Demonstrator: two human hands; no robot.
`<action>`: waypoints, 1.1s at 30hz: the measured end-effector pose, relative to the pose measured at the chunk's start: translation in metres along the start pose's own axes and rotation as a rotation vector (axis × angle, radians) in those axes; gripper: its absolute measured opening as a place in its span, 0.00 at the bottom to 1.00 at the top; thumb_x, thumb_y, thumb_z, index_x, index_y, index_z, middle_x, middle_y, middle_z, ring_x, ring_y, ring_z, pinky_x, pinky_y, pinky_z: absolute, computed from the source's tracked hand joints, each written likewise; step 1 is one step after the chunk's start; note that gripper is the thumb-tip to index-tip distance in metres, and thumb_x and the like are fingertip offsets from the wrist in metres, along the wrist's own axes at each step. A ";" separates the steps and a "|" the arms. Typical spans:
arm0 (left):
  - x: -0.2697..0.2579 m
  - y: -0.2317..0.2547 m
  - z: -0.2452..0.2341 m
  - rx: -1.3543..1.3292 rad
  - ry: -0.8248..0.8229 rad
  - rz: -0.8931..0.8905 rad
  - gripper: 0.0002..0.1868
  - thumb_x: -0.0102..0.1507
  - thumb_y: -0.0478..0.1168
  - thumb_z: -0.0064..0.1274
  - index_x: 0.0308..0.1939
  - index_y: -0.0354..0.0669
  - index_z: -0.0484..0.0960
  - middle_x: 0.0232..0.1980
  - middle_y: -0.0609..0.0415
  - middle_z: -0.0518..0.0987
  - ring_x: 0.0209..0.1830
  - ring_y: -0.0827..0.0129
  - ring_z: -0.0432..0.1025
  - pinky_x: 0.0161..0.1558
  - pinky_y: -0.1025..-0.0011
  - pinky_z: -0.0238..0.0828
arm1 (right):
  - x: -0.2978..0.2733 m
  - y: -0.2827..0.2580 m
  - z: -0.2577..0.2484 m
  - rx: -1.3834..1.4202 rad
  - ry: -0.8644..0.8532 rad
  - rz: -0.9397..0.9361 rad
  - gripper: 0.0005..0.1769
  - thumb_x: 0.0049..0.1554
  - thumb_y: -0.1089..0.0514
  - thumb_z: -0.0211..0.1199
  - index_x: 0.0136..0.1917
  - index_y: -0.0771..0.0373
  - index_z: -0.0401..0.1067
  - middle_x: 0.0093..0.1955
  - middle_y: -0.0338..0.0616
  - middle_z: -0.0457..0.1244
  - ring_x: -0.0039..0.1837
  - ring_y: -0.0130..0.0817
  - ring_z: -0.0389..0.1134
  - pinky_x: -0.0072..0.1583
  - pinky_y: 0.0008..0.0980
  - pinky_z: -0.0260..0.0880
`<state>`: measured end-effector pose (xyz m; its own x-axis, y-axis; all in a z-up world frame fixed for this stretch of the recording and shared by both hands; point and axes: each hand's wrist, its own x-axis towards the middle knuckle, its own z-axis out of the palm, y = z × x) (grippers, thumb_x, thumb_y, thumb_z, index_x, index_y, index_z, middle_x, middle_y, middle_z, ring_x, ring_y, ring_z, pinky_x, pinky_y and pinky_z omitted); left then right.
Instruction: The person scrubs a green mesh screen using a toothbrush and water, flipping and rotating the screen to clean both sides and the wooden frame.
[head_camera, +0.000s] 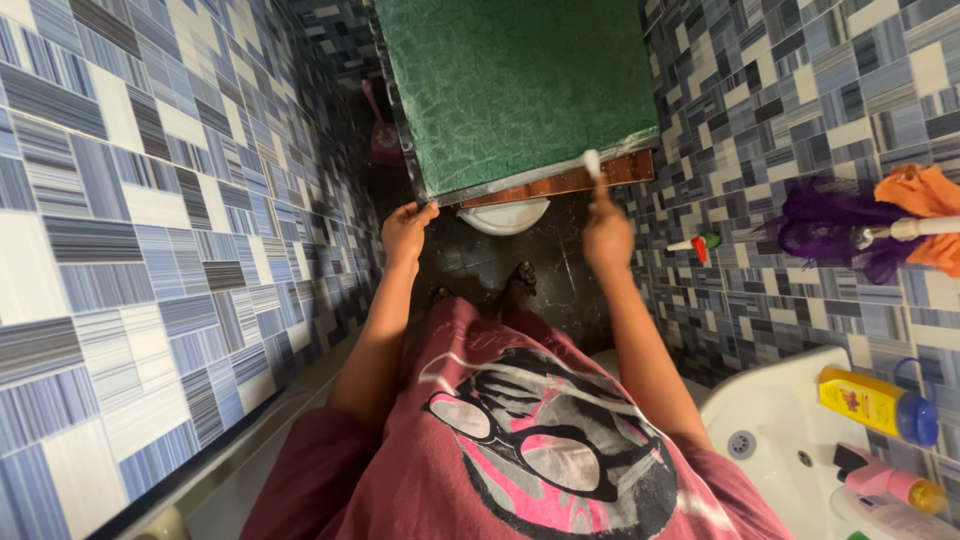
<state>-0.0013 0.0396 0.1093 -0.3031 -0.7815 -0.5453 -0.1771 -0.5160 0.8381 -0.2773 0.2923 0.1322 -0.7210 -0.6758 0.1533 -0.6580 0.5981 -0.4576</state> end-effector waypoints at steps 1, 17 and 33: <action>-0.002 0.001 0.001 0.007 0.024 0.004 0.18 0.61 0.44 0.71 0.50 0.37 0.89 0.43 0.57 0.87 0.44 0.75 0.78 0.53 0.74 0.73 | 0.005 0.008 -0.006 0.011 0.007 0.035 0.28 0.68 0.62 0.53 0.80 0.48 0.68 0.53 0.59 0.74 0.49 0.56 0.77 0.49 0.51 0.78; 0.008 -0.025 0.005 -0.038 0.059 0.103 0.17 0.63 0.44 0.71 0.50 0.36 0.88 0.39 0.60 0.83 0.38 0.78 0.73 0.43 0.76 0.69 | 0.025 0.017 -0.048 -0.001 -0.066 0.159 0.29 0.72 0.59 0.53 0.84 0.45 0.64 0.54 0.56 0.74 0.49 0.55 0.77 0.49 0.51 0.76; -0.001 -0.025 0.001 -0.031 0.044 0.083 0.18 0.68 0.50 0.63 0.52 0.40 0.85 0.46 0.55 0.89 0.46 0.74 0.78 0.55 0.73 0.73 | 0.018 -0.008 -0.029 -0.053 -0.090 0.023 0.37 0.70 0.62 0.53 0.88 0.40 0.54 0.51 0.53 0.74 0.44 0.52 0.77 0.44 0.50 0.77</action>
<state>0.0023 0.0542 0.0889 -0.2744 -0.8363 -0.4747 -0.1237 -0.4588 0.8799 -0.2911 0.2878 0.1636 -0.7150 -0.6962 0.0630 -0.6540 0.6343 -0.4123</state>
